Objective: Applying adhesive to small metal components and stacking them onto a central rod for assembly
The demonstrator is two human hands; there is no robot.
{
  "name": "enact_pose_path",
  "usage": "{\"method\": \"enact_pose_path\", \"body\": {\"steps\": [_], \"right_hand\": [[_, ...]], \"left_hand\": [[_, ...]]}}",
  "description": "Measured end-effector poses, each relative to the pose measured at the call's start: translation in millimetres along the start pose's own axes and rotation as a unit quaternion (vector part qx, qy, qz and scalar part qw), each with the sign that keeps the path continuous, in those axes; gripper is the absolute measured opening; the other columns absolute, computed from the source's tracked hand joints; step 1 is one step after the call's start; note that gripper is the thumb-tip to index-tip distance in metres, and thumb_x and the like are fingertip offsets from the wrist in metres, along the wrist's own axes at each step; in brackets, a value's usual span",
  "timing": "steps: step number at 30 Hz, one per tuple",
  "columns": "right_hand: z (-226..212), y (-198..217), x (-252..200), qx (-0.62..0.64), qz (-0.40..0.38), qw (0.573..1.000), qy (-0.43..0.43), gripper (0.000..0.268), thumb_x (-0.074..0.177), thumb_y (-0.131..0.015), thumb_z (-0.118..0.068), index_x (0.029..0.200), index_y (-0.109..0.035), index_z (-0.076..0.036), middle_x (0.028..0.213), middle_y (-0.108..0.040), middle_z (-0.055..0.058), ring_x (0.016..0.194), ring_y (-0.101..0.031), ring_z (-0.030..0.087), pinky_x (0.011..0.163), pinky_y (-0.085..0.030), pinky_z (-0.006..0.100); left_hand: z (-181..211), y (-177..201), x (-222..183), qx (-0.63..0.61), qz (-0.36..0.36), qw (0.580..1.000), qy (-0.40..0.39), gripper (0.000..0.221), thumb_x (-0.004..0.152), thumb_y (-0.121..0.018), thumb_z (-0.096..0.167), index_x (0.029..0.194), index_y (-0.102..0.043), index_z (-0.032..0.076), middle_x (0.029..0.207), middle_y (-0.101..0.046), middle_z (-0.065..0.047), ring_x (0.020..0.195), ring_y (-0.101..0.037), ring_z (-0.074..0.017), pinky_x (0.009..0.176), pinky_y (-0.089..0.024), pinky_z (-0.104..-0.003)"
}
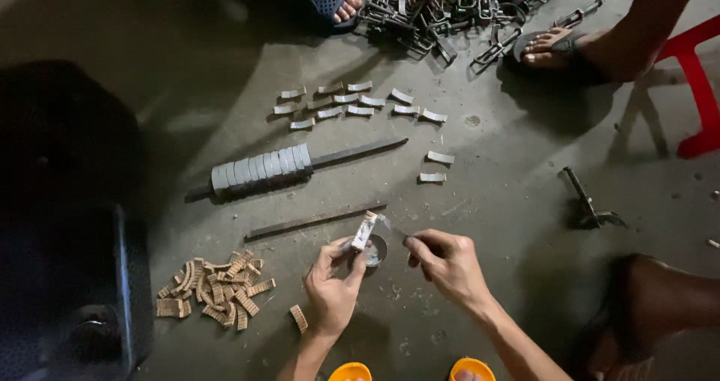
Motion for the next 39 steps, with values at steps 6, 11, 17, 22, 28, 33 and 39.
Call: {"method": "enact_pose_path", "body": {"steps": [6, 11, 17, 22, 28, 33, 39], "right_hand": [[-6.5, -6.3, -14.0, -0.150, 0.018, 0.962, 0.227, 0.012, 0.082, -0.073, -0.006, 0.092, -0.079, -0.005, 0.063, -0.074, 0.002, 0.043, -0.055, 0.008, 0.036, -0.044, 0.023], [-7.2, -7.3, -15.5, -0.184, 0.066, 0.957, 0.216, 0.012, 0.084, -0.073, -0.009, 0.093, -0.077, -0.002, 0.067, -0.075, 0.004, 0.044, -0.053, 0.011, 0.040, -0.044, 0.028], [15.5, 10.2, 0.9, -0.223, 0.074, 0.947, 0.219, 0.009, 0.087, -0.071, -0.010, 0.090, -0.078, -0.005, 0.063, -0.076, 0.003, 0.039, -0.058, 0.006, 0.029, -0.044, 0.021], [12.5, 51.8, 2.7, -0.120, 0.186, 0.965, 0.143, 0.017, 0.088, -0.071, -0.004, 0.103, -0.080, -0.003, 0.067, -0.077, 0.005, 0.042, -0.054, 0.008, 0.035, -0.039, 0.023], [35.9, 69.4, 12.5, -0.062, 0.240, 0.963, 0.102, 0.012, 0.096, -0.068, -0.005, 0.095, -0.078, 0.001, 0.062, -0.072, 0.017, 0.043, -0.058, 0.017, 0.046, -0.048, 0.030], [30.2, 68.7, 12.1, -0.055, 0.223, 0.973, 0.031, 0.014, 0.092, -0.069, -0.006, 0.096, -0.079, 0.002, 0.066, -0.073, 0.010, 0.047, -0.056, 0.014, 0.041, -0.044, 0.026], [23.3, 60.0, 11.0, -0.041, 0.221, 0.974, -0.016, 0.015, 0.094, -0.068, -0.002, 0.101, -0.078, 0.007, 0.070, -0.072, 0.014, 0.053, -0.055, 0.018, 0.046, -0.044, 0.029]], "left_hand": [[5.2, 2.5, 5.7, 0.090, -0.021, 0.992, -0.085, 0.030, 0.076, -0.080, 0.002, 0.102, -0.065, 0.004, 0.106, -0.080, -0.008, 0.078, -0.076, -0.0145, 0.069, -0.063, -0.026], [-4.2, -2.1, -2.6, 0.098, -0.028, 0.988, -0.118, 0.031, 0.074, -0.080, 0.001, 0.095, -0.057, 0.002, 0.109, -0.077, -0.013, 0.085, -0.078, -0.0232, 0.074, -0.063, -0.032], [2.9, -5.1, 0.5, 0.046, -0.065, 0.989, -0.128, 0.029, 0.080, -0.077, 0.001, 0.106, -0.063, 0.003, 0.095, -0.079, -0.007, 0.059, -0.069, -0.0081, 0.046, -0.058, -0.019], [-21.8, -5.7, 10.6, 0.021, -0.074, 0.997, -0.023, 0.033, 0.082, -0.076, 0.001, 0.112, -0.063, 0.001, 0.090, -0.080, -0.007, 0.068, -0.076, -0.0130, 0.056, -0.063, -0.023], [-114.8, -93.7, 46.2, 0.038, -0.149, 0.986, 0.065, 0.028, 0.077, -0.077, -0.003, 0.104, -0.070, 0.000, 0.087, -0.075, -0.023, 0.087, -0.076, -0.0403, 0.072, -0.061, -0.045], [-160.9, -196.0, 64.8, 0.077, -0.195, 0.976, 0.056, 0.022, 0.085, -0.074, -0.001, 0.106, -0.069, 0.002, 0.099, -0.076, -0.016, 0.083, -0.076, -0.0254, 0.065, -0.066, -0.032], [-152.4, -175.1, 73.0, 0.095, -0.130, 0.987, 0.010, 0.036, 0.077, -0.062, -0.004, 0.112, -0.067, -0.010, 0.082, -0.073, -0.022, 0.064, -0.067, -0.0378, 0.059, -0.052, -0.045]]}}
Point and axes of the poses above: each hand's wrist, its own x-axis towards the middle knuckle, its own y-axis out of the back of the hand, z = x × y, the point moved 1 cm from there along x, towards the middle knuckle
